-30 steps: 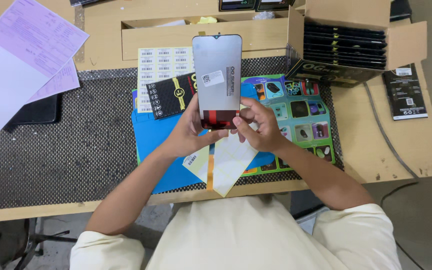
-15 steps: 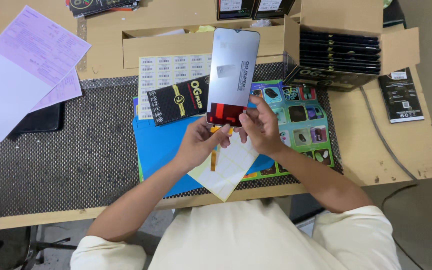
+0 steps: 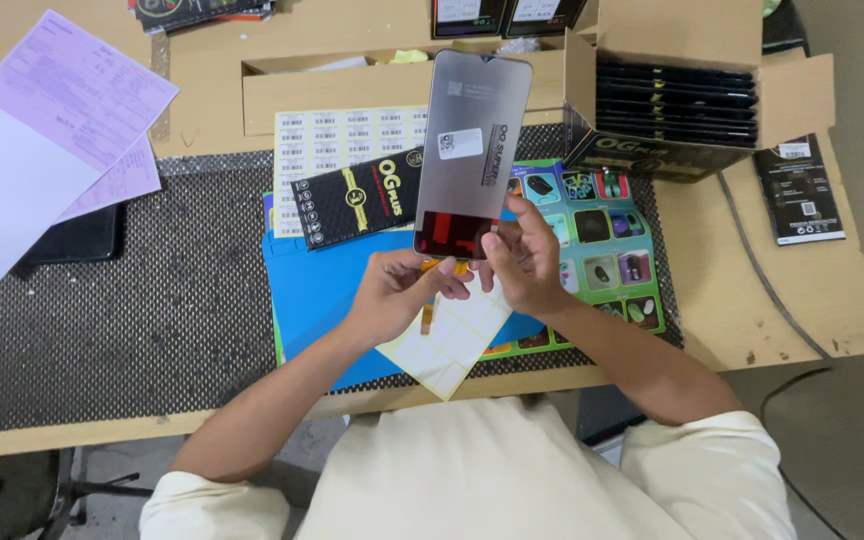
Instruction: The person repeatedly takes a smartphone screen assembly out of a black box, writes on a label attached to the screen using a pen, and then places the screen back into the box. This process is repeated for multiple units on a cluttered workbench.
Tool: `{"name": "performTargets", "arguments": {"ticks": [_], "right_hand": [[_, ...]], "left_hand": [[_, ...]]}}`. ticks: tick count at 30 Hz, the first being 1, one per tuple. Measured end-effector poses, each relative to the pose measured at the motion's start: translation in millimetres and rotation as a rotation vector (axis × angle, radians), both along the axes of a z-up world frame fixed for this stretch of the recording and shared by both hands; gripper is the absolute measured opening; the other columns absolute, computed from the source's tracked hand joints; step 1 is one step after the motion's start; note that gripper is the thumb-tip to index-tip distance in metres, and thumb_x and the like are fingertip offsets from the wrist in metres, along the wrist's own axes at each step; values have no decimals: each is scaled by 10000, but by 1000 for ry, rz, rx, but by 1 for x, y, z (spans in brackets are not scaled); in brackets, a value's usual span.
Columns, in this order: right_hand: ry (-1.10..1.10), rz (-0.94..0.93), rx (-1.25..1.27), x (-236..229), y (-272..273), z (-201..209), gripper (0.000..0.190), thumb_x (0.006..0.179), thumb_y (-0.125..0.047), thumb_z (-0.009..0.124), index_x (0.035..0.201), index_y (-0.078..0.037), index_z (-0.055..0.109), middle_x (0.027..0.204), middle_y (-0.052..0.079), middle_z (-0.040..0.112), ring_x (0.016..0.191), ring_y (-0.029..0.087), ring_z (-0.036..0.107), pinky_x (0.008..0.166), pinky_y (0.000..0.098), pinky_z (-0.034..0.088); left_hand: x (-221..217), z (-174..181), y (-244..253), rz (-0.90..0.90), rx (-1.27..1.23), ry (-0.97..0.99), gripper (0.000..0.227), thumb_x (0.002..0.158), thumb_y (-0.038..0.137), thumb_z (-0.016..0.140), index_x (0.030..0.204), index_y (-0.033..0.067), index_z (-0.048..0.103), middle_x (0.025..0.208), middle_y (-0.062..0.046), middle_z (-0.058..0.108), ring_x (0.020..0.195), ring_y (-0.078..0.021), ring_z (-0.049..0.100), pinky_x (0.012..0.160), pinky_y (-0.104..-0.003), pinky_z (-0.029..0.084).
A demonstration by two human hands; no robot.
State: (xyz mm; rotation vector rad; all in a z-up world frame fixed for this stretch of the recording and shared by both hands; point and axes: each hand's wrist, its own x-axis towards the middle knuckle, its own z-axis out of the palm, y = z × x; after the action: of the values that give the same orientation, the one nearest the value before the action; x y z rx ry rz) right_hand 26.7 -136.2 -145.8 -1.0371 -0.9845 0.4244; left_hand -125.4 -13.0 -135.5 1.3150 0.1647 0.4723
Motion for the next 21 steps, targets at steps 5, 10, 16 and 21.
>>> {"name": "performTargets", "arguments": {"ticks": [5, 10, 16, 21], "right_hand": [[7, -5, -6, 8, -2, -5, 442, 1022, -111, 536, 1417, 63, 443, 851, 221, 716, 529, 194, 683, 370, 243, 572], [9, 6, -19, 8, -2, 2, 435, 1023, -133, 530, 1399, 73, 456, 837, 231, 704, 441, 199, 661, 347, 232, 558], [59, 11, -11, 10, -3, -1, 464, 1004, -152, 577, 1387, 87, 468, 808, 223, 675, 432, 226, 660, 361, 272, 555], [56, 29, -13, 11, -4, -3, 478, 1007, -171, 580, 1382, 101, 459, 838, 217, 679, 464, 228, 670, 377, 297, 572]], "left_hand": [[-3, 13, -2, -61, -40, -22, 217, 1037, 88, 580, 1072, -43, 750, 897, -193, 780, 818, -221, 771, 735, -312, 651], [-5, 21, 2, -132, -44, -58, 290, 1075, 98, 498, 1058, -55, 744, 922, -197, 776, 879, -230, 761, 801, -339, 635], [-7, 33, 6, -247, -48, -51, 366, 1079, 137, 420, 1125, -78, 713, 995, -208, 762, 903, -239, 753, 838, -368, 621], [-11, 50, 7, -309, -2, -60, 412, 1046, 146, 386, 1188, -95, 688, 1032, -233, 747, 939, -289, 754, 875, -426, 617]]}}
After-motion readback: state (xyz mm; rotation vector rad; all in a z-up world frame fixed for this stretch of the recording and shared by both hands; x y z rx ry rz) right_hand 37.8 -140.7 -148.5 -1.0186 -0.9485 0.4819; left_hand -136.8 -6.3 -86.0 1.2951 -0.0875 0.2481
